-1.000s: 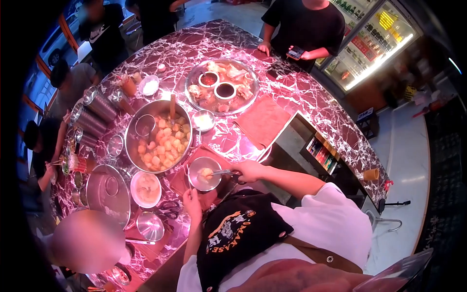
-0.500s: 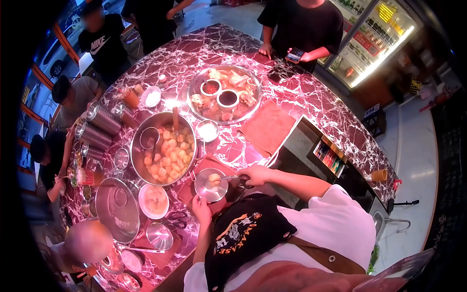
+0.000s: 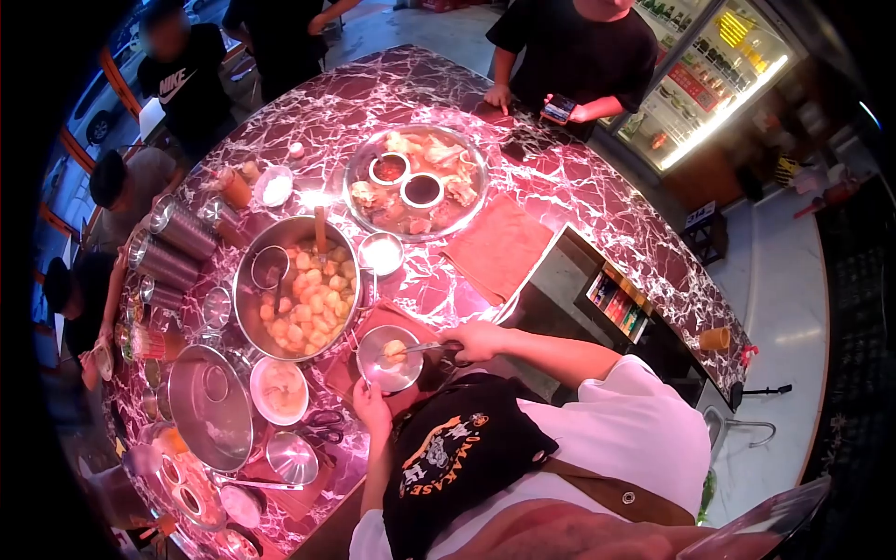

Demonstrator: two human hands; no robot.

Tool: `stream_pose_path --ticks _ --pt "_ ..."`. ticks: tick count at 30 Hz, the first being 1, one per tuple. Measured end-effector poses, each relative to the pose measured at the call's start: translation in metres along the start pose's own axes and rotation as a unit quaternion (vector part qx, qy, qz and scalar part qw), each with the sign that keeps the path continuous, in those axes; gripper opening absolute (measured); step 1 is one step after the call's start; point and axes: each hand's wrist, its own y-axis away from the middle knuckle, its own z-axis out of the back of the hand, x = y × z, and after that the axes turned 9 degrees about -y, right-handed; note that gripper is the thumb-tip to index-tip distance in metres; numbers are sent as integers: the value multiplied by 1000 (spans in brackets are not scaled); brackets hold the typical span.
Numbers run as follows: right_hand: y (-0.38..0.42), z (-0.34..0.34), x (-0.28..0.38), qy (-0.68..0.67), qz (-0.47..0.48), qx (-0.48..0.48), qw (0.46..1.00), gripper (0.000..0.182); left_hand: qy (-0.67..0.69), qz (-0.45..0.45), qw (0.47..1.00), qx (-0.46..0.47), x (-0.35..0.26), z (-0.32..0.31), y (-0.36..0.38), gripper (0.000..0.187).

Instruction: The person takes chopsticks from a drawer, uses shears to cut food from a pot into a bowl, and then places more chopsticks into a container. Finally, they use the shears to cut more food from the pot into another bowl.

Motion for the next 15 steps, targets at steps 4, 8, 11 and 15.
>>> stream_pose_path --ticks 4,8,11,15 --pt "-3 0 -5 17 -15 15 1000 58 20 -32 999 19 -13 -7 -3 29" --pt "-10 3 15 41 -39 40 998 57 -34 -33 999 -22 -35 -11 7 36" --pt "-11 -1 21 79 -8 12 997 53 -38 36 998 -31 -27 -11 7 33" --pt "-12 -2 39 126 -18 11 992 50 -12 14 999 -46 -32 -10 13 34"
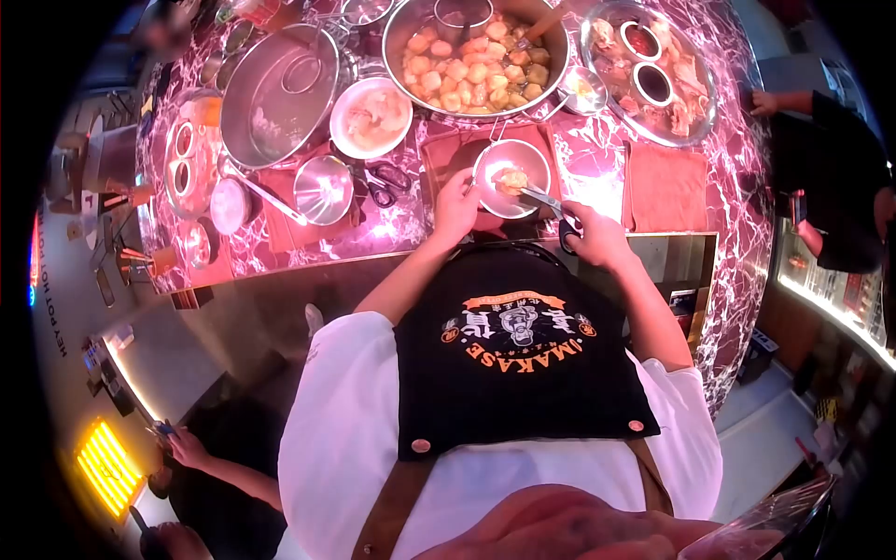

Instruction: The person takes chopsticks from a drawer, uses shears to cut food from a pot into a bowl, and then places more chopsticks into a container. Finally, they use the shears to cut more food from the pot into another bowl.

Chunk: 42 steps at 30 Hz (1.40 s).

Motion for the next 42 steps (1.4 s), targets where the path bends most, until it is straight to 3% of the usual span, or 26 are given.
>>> stream_pose_path --ticks 5,7,9,12,15,16,17,19,20,21,23,25,27,29,31,32,33,35,37,39,41,42 --pt "-7 19 0 39 0 49 998 49 23 -5 999 -34 28 -1 -7 33" --pt "-7 47 -10 32 54 70 996 52 19 -6 999 -50 34 4 -8 33" --pt "-11 92 25 5 39 46 998 53 -89 23 993 -74 28 10 0 34" --pt "-76 121 56 160 159 -29 974 49 -75 42 988 -129 29 26 13 28" --pt "-172 100 97 269 219 -45 937 48 -8 79 984 -158 33 44 28 22" --pt "-211 87 117 315 143 32 938 53 -23 47 982 -180 32 49 33 22" --pt "-238 73 132 325 131 59 935 57 -37 14 979 -201 31 54 35 22" --pt "-296 43 140 287 116 114 944 48 -52 11 978 -203 12 68 37 22" --pt "-323 26 134 273 115 160 942 44 -110 -40 967 -227 -8 75 35 22" --pt "-331 17 123 268 117 162 942 44 -167 -91 950 -248 -25 83 32 23" --pt "-340 12 101 233 186 115 948 36 -230 -85 931 -269 -49 103 15 22" --pt "-277 41 111 218 185 60 956 43 -262 -3 937 -232 -98 115 -3 24" --pt "-247 62 99 216 177 28 960 48 -334 -16 921 -202 -110 129 -32 26" --pt "-222 78 89 221 229 -23 948 46 -360 -5 917 -175 -109 131 -64 26" --pt "-206 84 80 231 254 -54 938 52 -439 -54 886 -141 -114 120 -83 25" --pt "-200 86 74 243 283 -85 924 58 -454 -2 884 -108 -115 113 -90 25" --pt "-192 86 71 242 277 -86 926 58 -455 -4 885 -102 -110 105 -95 25" --pt "-181 83 70 284 313 -122 898 59 -364 -46 919 -144 -91 92 -105 25" --pt "-170 85 68 269 340 -135 891 59 -355 -57 920 -155 -77 81 -103 24" --pt "-161 98 71 227 308 -91 919 59 -235 -19 956 -176 -66 75 -97 23" --pt "-162 120 78 203 277 -69 937 57 -208 4 959 -192 -74 70 -84 23" --pt "-165 131 87 228 217 -40 948 55 -169 6 961 -217 -67 71 -82 22"
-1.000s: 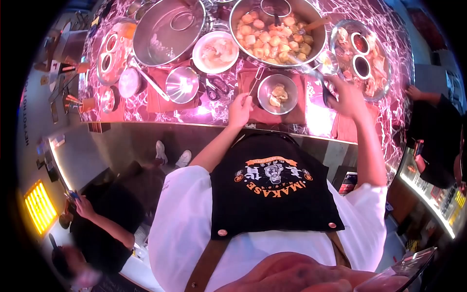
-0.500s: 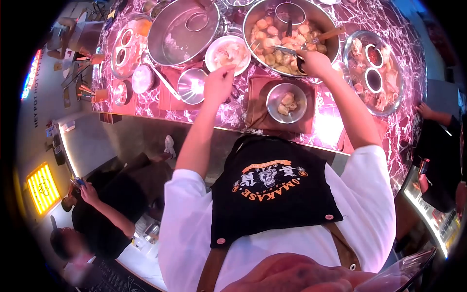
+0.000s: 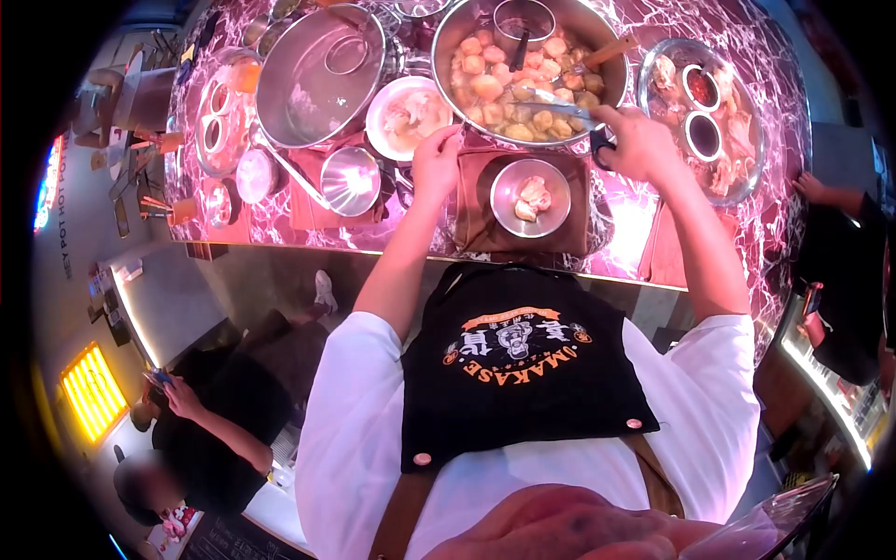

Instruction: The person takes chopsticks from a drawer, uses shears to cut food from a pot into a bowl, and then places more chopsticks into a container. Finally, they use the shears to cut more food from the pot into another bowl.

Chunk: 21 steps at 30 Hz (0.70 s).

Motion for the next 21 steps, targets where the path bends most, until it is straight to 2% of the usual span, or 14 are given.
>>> stream_pose_path --ticks 1,5,7,8,10,11,13,17,18,21 --pt "-7 5 -2 17 -52 47 997 53 36 14 999 -23 3 2 3 22" --pt "-78 -27 -12 83 -33 31 996 55 46 16 997 -60 7 12 5 22" --pt "-120 -38 5 71 -77 128 986 54 83 49 994 -46 13 15 5 22" --pt "-134 -47 7 50 -70 147 985 51 81 47 994 -48 12 16 7 22" --pt "-151 -75 0 10 -54 162 985 42 61 56 996 -41 6 19 10 22" --pt "-152 -91 -12 3 -36 139 990 39 62 49 996 -39 6 20 8 22" --pt "-121 -80 -13 5 -12 72 997 41 14 44 999 -16 11 23 8 22" --pt "-41 -39 -14 -9 -9 27 1000 48 -31 50 998 38 -11 30 10 22" --pt "-25 -34 -15 5 3 5 1000 50 -34 -10 999 38 -10 27 7 22" --pt "10 -35 -19 12 11 -35 999 51 -55 -36 993 100 -11 15 0 25"
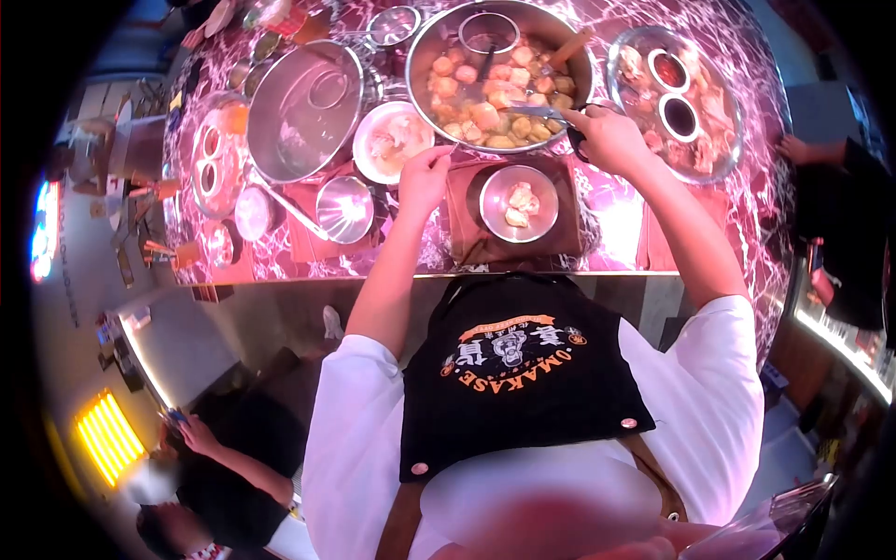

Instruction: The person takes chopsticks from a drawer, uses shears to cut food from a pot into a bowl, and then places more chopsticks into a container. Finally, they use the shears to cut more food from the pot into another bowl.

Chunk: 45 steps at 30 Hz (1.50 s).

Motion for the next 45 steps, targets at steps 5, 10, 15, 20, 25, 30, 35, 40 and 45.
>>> stream_pose_path --ticks 5,10,15,20,25,30,35,40,45 --pt "17 -17 -6 31 -65 -47 996 46 -8 -36 999 40 1 -6 8 25" --pt "-39 6 30 108 -100 151 978 29 75 -1 997 25 31 -7 27 25" --pt "-110 -49 45 130 -107 219 961 30 81 28 996 7 36 9 44 24" --pt "-80 3 58 116 -129 227 958 34 72 25 997 19 41 23 50 25" --pt "17 57 16 -8 -101 125 987 45 115 -11 993 34 35 13 48 24" --pt "103 67 52 -94 -129 128 979 48 67 -55 988 130 26 18 65 26" --pt "108 -25 61 -42 -123 206 970 46 -84 -70 981 160 68 -14 84 25" --pt "136 -31 51 -73 -132 174 973 40 -52 -10 989 139 66 -22 92 25" --pt "134 -7 72 -50 -138 200 969 60 -62 -28 990 122 44 -17 100 24"
